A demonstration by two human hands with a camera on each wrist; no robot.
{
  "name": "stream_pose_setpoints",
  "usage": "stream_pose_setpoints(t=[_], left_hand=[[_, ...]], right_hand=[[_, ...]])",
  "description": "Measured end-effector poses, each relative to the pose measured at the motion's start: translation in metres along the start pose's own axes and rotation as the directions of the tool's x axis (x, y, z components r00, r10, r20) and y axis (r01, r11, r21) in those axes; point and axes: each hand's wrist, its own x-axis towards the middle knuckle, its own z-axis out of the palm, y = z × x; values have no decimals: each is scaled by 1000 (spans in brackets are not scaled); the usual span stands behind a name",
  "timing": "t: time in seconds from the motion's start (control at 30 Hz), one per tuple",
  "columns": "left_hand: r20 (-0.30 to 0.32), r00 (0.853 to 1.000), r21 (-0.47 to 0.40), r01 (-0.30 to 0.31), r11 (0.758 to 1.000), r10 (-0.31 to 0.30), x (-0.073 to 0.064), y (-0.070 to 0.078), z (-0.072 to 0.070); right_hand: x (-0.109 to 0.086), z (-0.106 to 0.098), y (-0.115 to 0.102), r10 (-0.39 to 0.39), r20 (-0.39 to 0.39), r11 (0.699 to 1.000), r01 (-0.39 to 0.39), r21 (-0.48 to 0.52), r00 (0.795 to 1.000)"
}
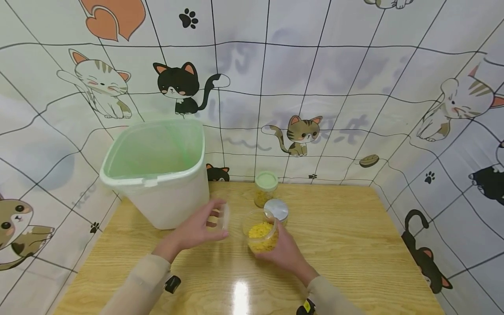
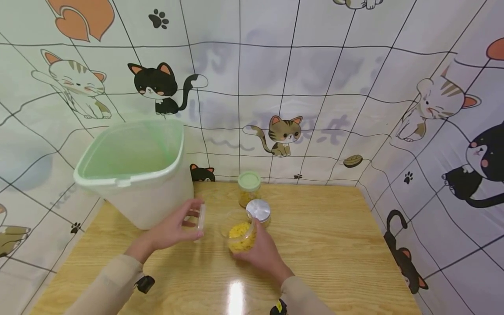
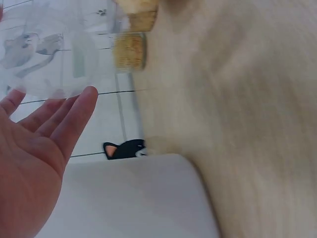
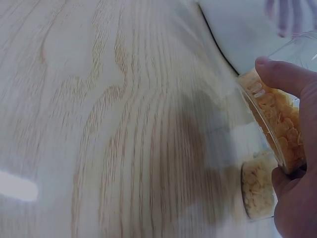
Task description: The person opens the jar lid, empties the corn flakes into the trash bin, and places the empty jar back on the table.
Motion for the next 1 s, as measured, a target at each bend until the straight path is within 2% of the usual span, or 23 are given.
stream_pose_setpoints(t=[0.2,0.33,0.4,0.57,0.63,0.83,1.0], left_hand=[[55,997,-120,58,991,-52,-6,-19,11],[86,993,-204,92,975,-75,-5,-31,19],[93,992,-217,108,970,-90,-3,-35,23],[48,993,-121,116,986,-111,6,-43,35],[21,992,-109,123,986,-121,10,-46,40],[-7,991,-236,127,963,-132,24,-56,54],[-25,988,-284,137,949,-150,32,-61,62]], right_hand=[[-4,-13,-4,-2,-31,1000,3,12,1000],[-4,-20,-8,11,-33,999,-10,33,999],[-3,-23,-9,10,-32,999,-9,38,999],[-1,-30,-17,-2,-31,999,4,51,1000],[0,-32,-20,-6,-29,999,8,53,1000],[2,-34,-24,-10,-29,999,11,37,1000],[2,-33,-26,-8,-23,999,9,40,1000]])
